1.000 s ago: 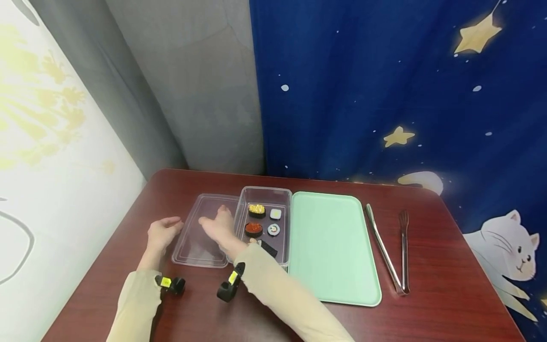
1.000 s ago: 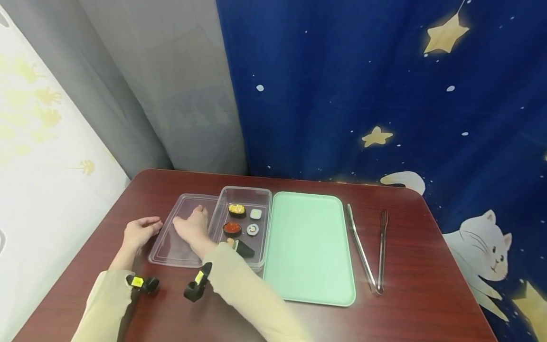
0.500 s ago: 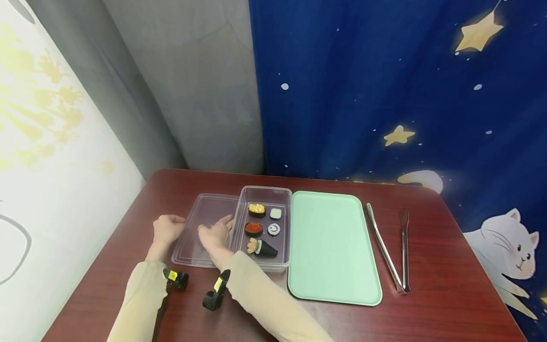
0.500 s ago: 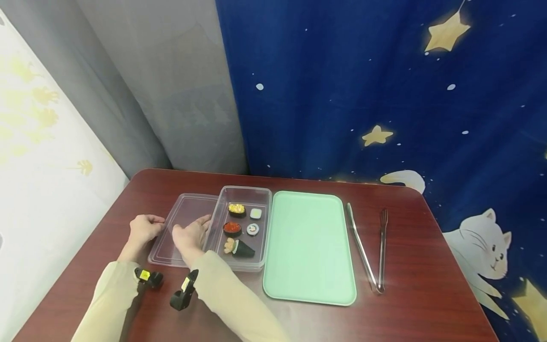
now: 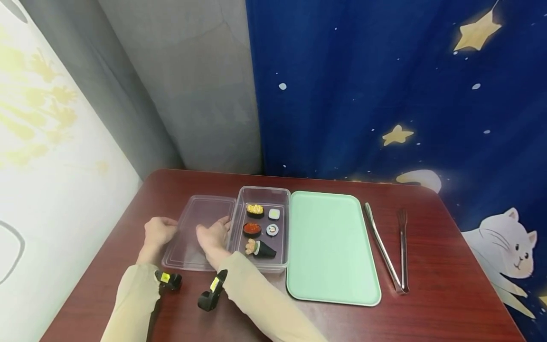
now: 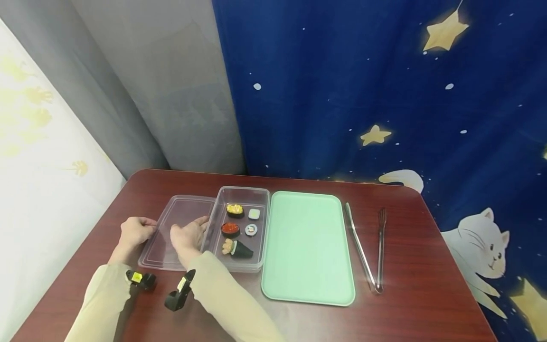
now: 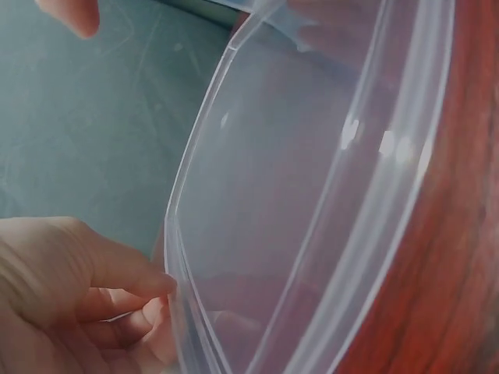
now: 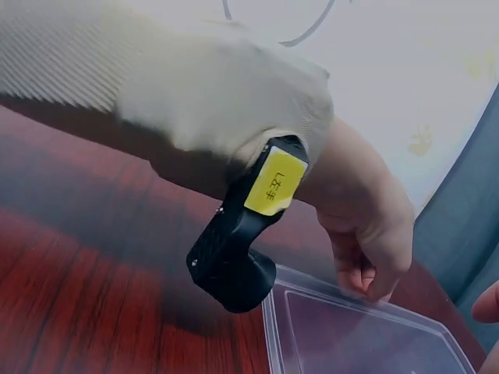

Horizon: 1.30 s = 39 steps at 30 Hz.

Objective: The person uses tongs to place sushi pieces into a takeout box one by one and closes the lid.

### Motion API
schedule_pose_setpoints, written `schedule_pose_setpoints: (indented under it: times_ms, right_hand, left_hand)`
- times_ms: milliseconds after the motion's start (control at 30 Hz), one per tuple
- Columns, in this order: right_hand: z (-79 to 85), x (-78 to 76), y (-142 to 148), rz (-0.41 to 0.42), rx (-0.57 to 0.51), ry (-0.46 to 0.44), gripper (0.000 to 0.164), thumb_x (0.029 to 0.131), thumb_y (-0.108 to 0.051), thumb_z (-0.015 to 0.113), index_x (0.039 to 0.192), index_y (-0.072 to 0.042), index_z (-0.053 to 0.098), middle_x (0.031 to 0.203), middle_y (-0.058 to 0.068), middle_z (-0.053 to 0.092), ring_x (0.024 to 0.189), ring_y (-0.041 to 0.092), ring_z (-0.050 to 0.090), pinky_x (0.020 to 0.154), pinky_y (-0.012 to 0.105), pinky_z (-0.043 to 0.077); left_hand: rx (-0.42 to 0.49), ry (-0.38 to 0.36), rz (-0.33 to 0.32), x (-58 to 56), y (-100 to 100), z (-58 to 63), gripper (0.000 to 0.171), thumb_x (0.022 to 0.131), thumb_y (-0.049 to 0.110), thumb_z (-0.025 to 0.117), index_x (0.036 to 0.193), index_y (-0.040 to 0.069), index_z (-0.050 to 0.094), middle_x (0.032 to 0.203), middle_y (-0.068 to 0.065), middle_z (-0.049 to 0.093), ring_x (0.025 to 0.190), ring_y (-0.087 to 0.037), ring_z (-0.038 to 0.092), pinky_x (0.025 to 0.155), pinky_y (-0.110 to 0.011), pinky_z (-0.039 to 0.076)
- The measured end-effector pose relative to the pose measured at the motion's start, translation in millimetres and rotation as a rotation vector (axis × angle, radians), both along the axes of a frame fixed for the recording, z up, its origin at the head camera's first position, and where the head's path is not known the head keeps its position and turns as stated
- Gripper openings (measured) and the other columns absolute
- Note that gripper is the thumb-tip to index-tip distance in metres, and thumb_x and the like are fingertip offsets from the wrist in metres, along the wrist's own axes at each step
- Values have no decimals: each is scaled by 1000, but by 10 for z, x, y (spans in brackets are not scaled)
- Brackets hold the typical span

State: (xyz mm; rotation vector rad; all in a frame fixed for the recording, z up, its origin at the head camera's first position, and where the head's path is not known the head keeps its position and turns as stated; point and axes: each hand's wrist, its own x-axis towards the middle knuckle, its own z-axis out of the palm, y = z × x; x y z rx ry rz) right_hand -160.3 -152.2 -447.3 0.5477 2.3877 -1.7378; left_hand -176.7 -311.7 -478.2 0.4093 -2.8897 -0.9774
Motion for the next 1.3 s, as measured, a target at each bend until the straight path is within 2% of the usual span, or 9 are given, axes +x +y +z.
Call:
schedule_pose_setpoints:
  times_ms: [300,400,500,600,733,900,1067,1200,1300]
  right_hand:
    - [77,-28,-24,-93,-138,85,76,68,-4,67,138,7,39,128,24,46,120,38,41,103,44,36]
    - [148,-56,-21,-110,-201,166,71,66,6,65,134,7,45,120,21,50,114,35,44,97,41,41]
    - [225,-112,12,-114,-247,302,61,63,15,60,123,8,56,102,12,57,94,22,54,81,28,48]
    - [316,-176,71,-94,-257,427,44,65,18,58,107,7,66,84,8,62,73,12,56,65,19,48]
    - [465,-228,157,-41,-263,474,29,71,15,60,95,1,69,81,8,67,70,12,61,64,19,52]
    - [616,-276,278,13,-289,510,21,74,12,64,89,-1,68,78,6,66,68,8,60,64,18,52]
    - [718,-315,439,62,-284,589,16,76,9,68,86,-4,68,79,2,66,69,6,57,62,18,50]
    - [766,-335,535,64,-304,622,12,78,3,71,85,-6,69,81,1,67,71,4,57,63,18,50]
    - [788,-345,576,53,-389,629,10,77,3,72,84,-4,70,82,5,68,71,5,57,62,19,50]
  left_hand:
    - [25,-25,16,116,-255,183,25,80,14,64,95,-5,70,99,-26,66,93,-42,57,68,-40,50]
    - [51,-28,21,148,-336,271,29,85,15,61,101,-7,68,99,-28,65,86,-38,60,61,-35,50]
    - [107,-32,-8,165,-410,382,33,89,15,56,110,-11,62,91,-23,67,75,-25,61,58,-31,50]
    - [184,-47,-34,176,-447,491,39,92,17,54,118,-12,56,89,-16,69,76,-16,58,65,-35,51]
    - [231,-38,-30,191,-445,613,43,94,22,52,122,-10,53,89,-10,68,78,-12,57,71,-38,48]
    - [320,87,-41,224,-413,758,37,94,18,54,117,-11,52,76,17,61,68,0,58,63,-21,50]
    - [427,287,-88,243,-330,886,11,89,4,60,99,-1,57,75,22,60,67,2,61,61,-10,49]
    - [390,401,-50,239,-231,917,10,86,0,62,91,8,59,79,22,59,77,7,58,69,-6,45]
    - [313,515,20,224,-144,891,9,82,-2,65,87,5,61,78,22,57,77,7,55,68,-5,43]
